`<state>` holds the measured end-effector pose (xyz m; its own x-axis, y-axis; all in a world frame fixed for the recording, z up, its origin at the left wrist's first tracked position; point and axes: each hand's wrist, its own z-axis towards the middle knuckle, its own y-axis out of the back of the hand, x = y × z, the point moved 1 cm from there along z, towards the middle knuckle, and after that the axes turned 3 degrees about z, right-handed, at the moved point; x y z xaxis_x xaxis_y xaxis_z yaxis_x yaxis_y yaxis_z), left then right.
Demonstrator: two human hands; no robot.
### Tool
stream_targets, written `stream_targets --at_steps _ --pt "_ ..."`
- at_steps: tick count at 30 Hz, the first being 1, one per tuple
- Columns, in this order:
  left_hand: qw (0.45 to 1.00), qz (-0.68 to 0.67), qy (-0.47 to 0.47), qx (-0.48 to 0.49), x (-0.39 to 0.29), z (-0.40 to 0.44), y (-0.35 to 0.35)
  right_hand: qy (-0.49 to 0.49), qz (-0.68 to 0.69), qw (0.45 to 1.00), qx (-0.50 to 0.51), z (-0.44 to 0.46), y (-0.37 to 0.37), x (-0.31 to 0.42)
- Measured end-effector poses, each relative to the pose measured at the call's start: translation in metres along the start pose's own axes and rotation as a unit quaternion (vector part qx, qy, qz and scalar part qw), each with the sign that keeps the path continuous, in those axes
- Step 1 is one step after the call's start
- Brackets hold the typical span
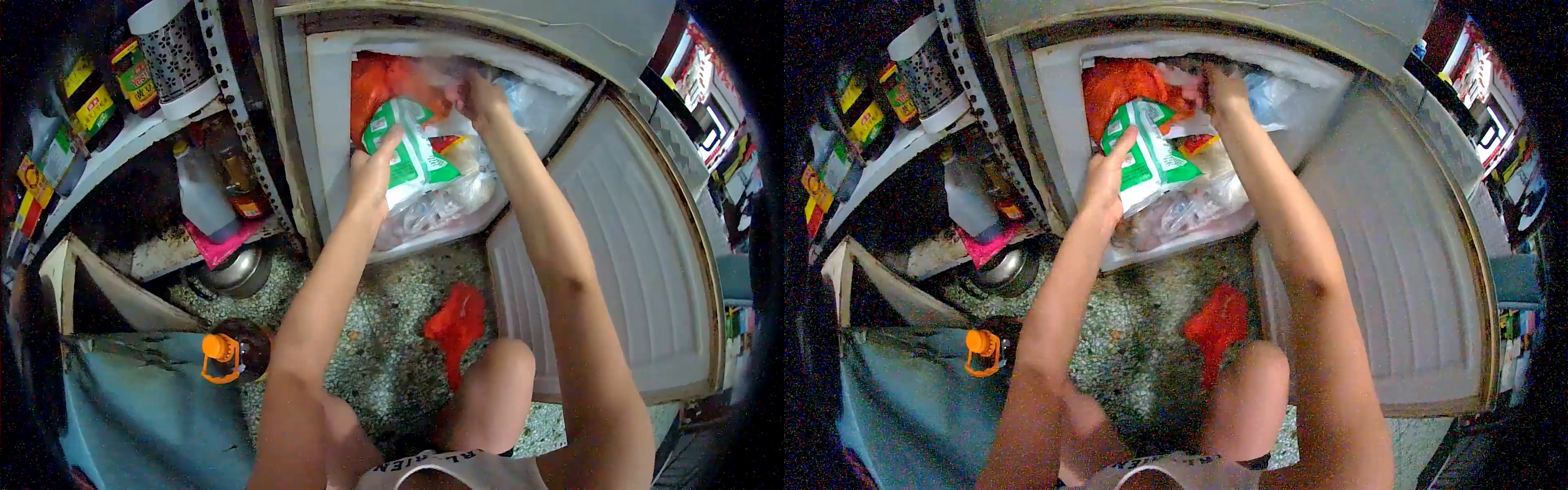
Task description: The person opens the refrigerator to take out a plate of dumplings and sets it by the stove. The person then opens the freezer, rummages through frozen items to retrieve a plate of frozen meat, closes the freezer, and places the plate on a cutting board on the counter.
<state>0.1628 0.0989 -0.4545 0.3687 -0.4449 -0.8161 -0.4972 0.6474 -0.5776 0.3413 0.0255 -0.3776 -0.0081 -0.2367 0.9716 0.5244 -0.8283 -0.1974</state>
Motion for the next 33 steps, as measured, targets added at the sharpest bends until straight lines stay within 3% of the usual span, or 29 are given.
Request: stream_targets --at_steps 4,16,20,26,33 --pt "1.0 -0.016 -0.005 0.013 0.0 -0.004 -0.001 -0.039 0.049 0.997 -0.048 -0.052 0.002 0.01" --pt "0.999 -0.039 0.026 0.026 -0.002 -0.005 0.001 -0.011 0.012 0.999 -0.027 -0.14 0.058 -0.012" --pt "0.997 0.019 0.053 0.055 -0.017 -0.006 0.008 -0.016 0.023 0.998 -0.048 -0.172 0.074 -0.01" --pt "0.993 0.067 0.018 0.098 -0.037 -0.015 -0.006 0.026 0.028 0.996 -0.083 -0.211 0.111 -0.019" --pt "0.993 0.064 -0.007 0.099 -0.041 0.025 -0.033 -0.004 0.03 0.994 -0.102 -0.246 0.114 -0.014"
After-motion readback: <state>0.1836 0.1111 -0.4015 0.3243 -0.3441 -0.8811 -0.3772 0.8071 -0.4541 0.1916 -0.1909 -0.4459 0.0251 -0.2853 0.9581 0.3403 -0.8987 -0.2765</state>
